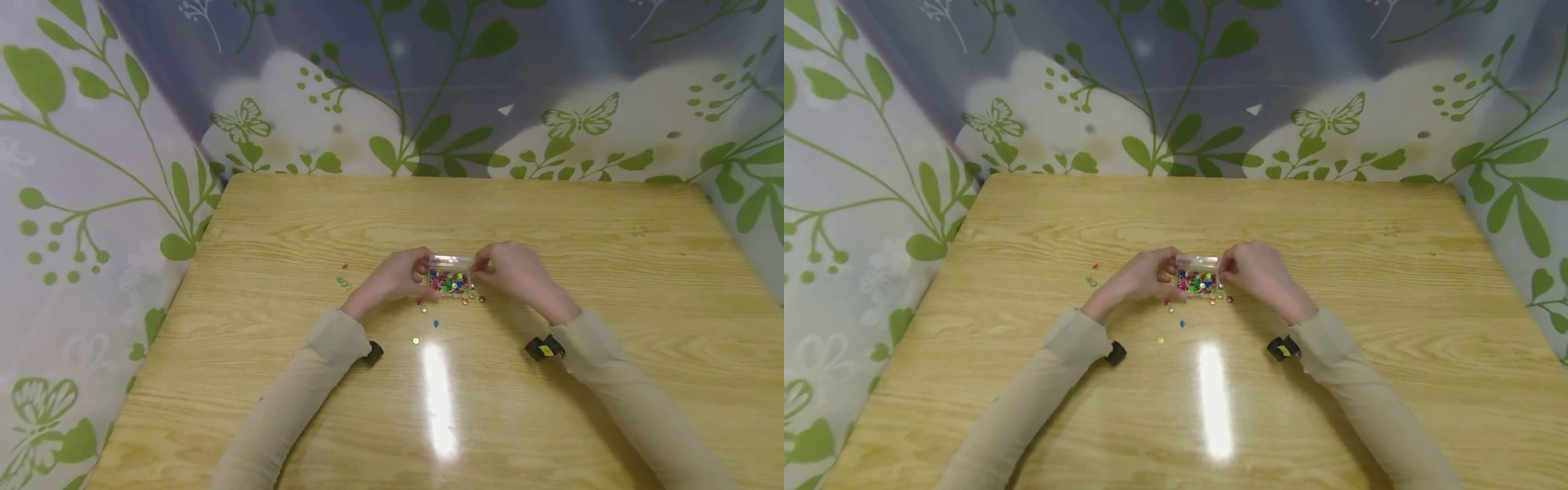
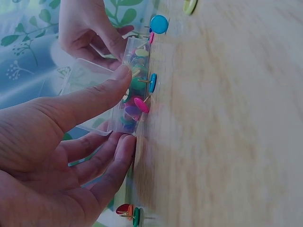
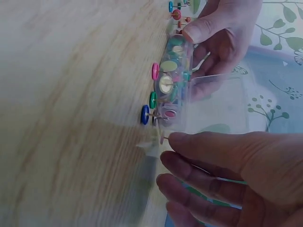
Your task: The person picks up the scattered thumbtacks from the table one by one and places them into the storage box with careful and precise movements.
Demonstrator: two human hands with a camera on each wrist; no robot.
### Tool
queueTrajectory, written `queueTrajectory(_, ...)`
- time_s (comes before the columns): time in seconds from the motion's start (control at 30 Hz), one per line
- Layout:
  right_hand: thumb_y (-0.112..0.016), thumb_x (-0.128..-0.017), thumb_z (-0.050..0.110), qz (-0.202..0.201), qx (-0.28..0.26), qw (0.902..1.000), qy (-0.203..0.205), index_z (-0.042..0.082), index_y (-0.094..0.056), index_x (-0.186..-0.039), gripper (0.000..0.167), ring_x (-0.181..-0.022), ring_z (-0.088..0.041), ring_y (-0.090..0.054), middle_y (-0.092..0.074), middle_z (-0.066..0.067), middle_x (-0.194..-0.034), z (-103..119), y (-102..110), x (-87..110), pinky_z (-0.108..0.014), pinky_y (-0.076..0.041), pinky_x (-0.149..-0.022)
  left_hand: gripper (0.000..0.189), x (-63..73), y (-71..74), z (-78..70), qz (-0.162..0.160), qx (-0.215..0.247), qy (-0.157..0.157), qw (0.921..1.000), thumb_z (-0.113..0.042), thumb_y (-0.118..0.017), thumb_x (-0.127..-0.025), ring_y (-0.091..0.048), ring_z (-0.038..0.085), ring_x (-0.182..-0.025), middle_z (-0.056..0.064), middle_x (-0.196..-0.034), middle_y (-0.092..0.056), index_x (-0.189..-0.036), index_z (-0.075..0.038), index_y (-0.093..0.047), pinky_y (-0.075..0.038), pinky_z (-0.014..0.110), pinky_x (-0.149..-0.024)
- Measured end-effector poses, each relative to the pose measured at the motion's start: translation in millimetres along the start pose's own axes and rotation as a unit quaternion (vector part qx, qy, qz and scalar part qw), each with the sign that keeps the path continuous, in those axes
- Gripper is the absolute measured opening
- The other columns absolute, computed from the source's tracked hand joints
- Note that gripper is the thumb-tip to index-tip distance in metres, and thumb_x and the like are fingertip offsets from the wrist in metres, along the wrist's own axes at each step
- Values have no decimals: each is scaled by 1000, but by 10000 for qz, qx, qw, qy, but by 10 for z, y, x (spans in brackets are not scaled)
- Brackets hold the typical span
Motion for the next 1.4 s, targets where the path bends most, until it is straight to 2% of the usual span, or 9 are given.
queueTrajectory(0.17,-69,-94,14,-307,-4,9995,-73,6,-71,-97,9,-58,-14,-52,-75,-10,-96,-32,87,91,-26,-42,-51,71,0,9,-8,-5,-43,19,10000,-22,-89,-79,-64,27,-115,10,-129,-62,-140,-10,-54,-54,34,-100)
queueTrajectory(0.27,-65,-94,12,-575,24,9983,-87,4,-65,-96,8,-50,-15,-44,-73,-13,-87,-42,144,158,-26,-34,-45,72,-1,15,-4,-17,-18,39,10000,-22,-89,-79,-63,26,-115,11,-130,-62,-140,-9,-54,-54,34,-100)
queueTrajectory(0.4,-66,-96,12,-861,-106,9962,-21,5,-64,-95,7,-56,-21,-61,-71,-11,-76,-25,209,227,-26,-38,-43,71,-5,22,1,-42,-3,45,10000,-22,-89,-78,-63,26,-115,11,-130,-62,-139,-9,-55,-54,34,-100)
queueTrajectory(0.5,-68,-96,14,-1005,-217,9947,58,7,-68,-98,7,-69,-24,-71,-74,-11,-84,6,243,257,-28,-48,-46,71,-8,24,3,-53,-24,39,10000,-22,-89,-78,-63,26,-115,10,-130,-62,-139,-9,-54,-54,34,-100)
queueTrajectory(0.63,-72,-95,16,-1225,-230,9914,391,10,-73,-99,7,-69,-20,-70,-76,-8,-94,106,265,268,-31,-54,-53,71,-11,24,8,-46,-20,14,10000,-22,-89,-78,-63,26,-115,10,-129,-62,-139,-10,-55,-54,34,-100)
queueTrajectory(0.77,-76,-91,15,-1474,-215,9839,985,12,-75,-96,6,-63,-15,-67,-76,-5,-94,271,266,274,-32,-55,-55,70,-13,19,14,-22,16,3,10000,-22,-89,-78,-64,27,-115,11,-129,-63,-138,-10,-55,-55,35,-99)
queueTrajectory(1.1,-82,-86,17,-1684,-295,9725,1579,15,-75,-93,10,-60,-13,-66,-76,1,-88,494,203,215,-27,-54,-53,67,-18,-5,11,29,-111,11,9999,-26,-89,-79,-65,28,-116,10,-130,-63,-136,-12,-56,-56,36,-98)
queueTrajectory(1.27,-83,-84,13,-1754,-377,9701,1633,15,-74,-92,11,-59,-14,-67,-77,0,-88,522,194,191,-26,-52,-50,66,-17,-6,8,16,-154,-3,9999,-27,-88,-80,-65,28,-115,10,-129,-64,-136,-13,-56,-56,35,-97)
queueTrajectory(1.4,-83,-84,13,-1688,-344,9731,1531,15,-76,-95,13,-59,-15,-67,-78,-1,-93,526,185,178,-25,-49,-47,67,-16,-6,8,24,-109,4,9999,-26,-88,-80,-65,28,-116,10,-130,-64,-137,-12,-55,-56,35,-98)
Point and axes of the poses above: each hand's wrist, its own x-axis away from the middle knuckle, its own y-axis out of the back of the hand, z = x × y, the point moved 6 cm from there along -x, towards the middle knuckle
